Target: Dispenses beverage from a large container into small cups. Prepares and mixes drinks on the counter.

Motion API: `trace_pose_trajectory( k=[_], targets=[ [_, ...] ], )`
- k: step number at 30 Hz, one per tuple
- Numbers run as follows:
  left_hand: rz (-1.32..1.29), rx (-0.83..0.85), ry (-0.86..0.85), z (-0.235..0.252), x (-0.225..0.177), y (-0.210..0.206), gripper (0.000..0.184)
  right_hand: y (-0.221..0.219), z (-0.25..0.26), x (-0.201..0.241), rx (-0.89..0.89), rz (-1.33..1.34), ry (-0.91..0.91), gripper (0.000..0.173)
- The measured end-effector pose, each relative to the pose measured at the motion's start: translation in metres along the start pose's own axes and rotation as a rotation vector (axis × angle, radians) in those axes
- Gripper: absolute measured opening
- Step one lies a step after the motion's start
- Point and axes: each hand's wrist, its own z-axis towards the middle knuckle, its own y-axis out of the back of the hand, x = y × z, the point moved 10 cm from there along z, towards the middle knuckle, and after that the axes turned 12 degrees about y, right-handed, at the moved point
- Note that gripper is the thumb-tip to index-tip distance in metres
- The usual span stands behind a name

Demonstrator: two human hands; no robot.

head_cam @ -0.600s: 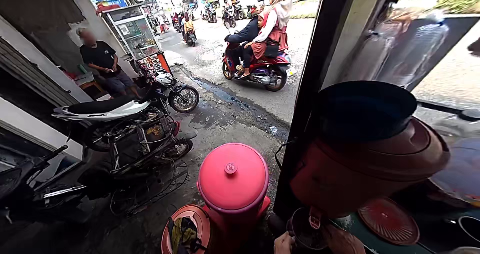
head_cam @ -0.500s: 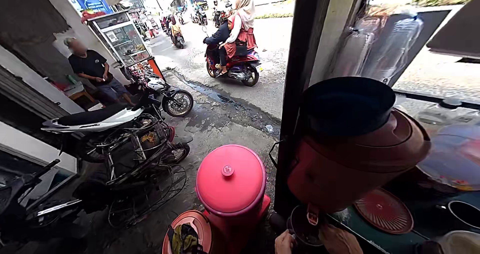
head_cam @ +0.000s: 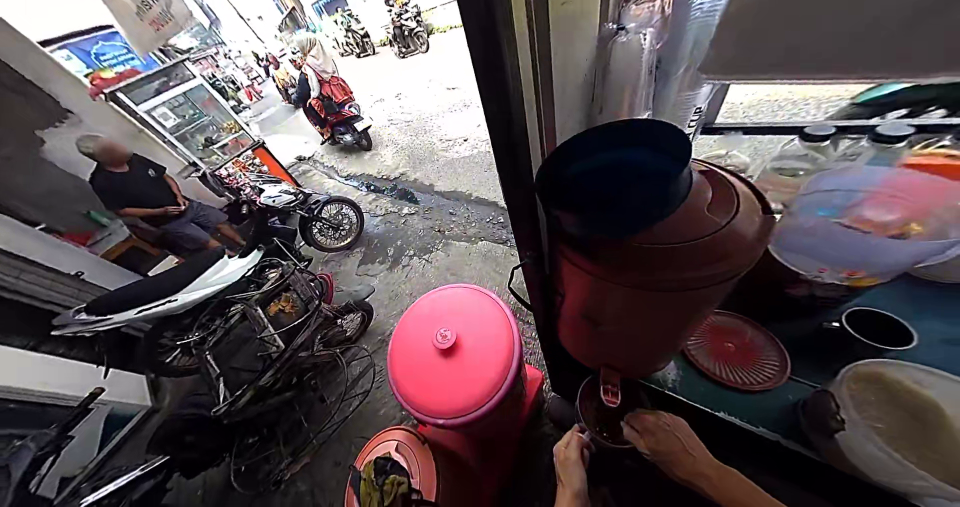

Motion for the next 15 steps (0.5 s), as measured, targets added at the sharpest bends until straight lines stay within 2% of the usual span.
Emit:
trace_pose_trajectory(
  k=[2, 4, 6, 9, 10, 12, 15],
  targets=[
    [-0.015, 0.001, 0.000, -0.001, 0.001, -0.001, 0.030, 0.017, 0.000, -0.014, -0.146, -0.020, -0.109, 0.037],
    [-0.021, 0.008, 0.016, -0.003, 0.001, -0.001, 0.030, 0.027, -0.001, -0.017, -0.213, -0.113, -0.154, 0.031],
    [-0.008, -0.003, 0.026, -0.004, 0.001, -0.002, 0.031, 0.023, -0.003, -0.006, -0.148, -0.180, -0.109, 0.028],
    [0.004, -0.004, 0.019, -0.006, -0.002, -0.004, 0.030, 0.007, -0.004, 0.013, 0.013, -0.095, 0.042, 0.035],
    [0.004, 0.000, 0.022, -0.007, -0.001, -0.004, 0.030, 0.007, -0.003, 0.013, -0.004, -0.052, 0.061, 0.036],
    [0.012, 0.000, 0.025, -0.009, -0.004, -0.004, 0.032, 0.017, -0.001, 0.003, -0.100, 0.005, -0.017, 0.035],
    [0.018, -0.013, 0.021, -0.009, -0.005, -0.004, 0.032, 0.032, -0.001, -0.007, -0.193, -0.086, -0.123, 0.032]
  ],
)
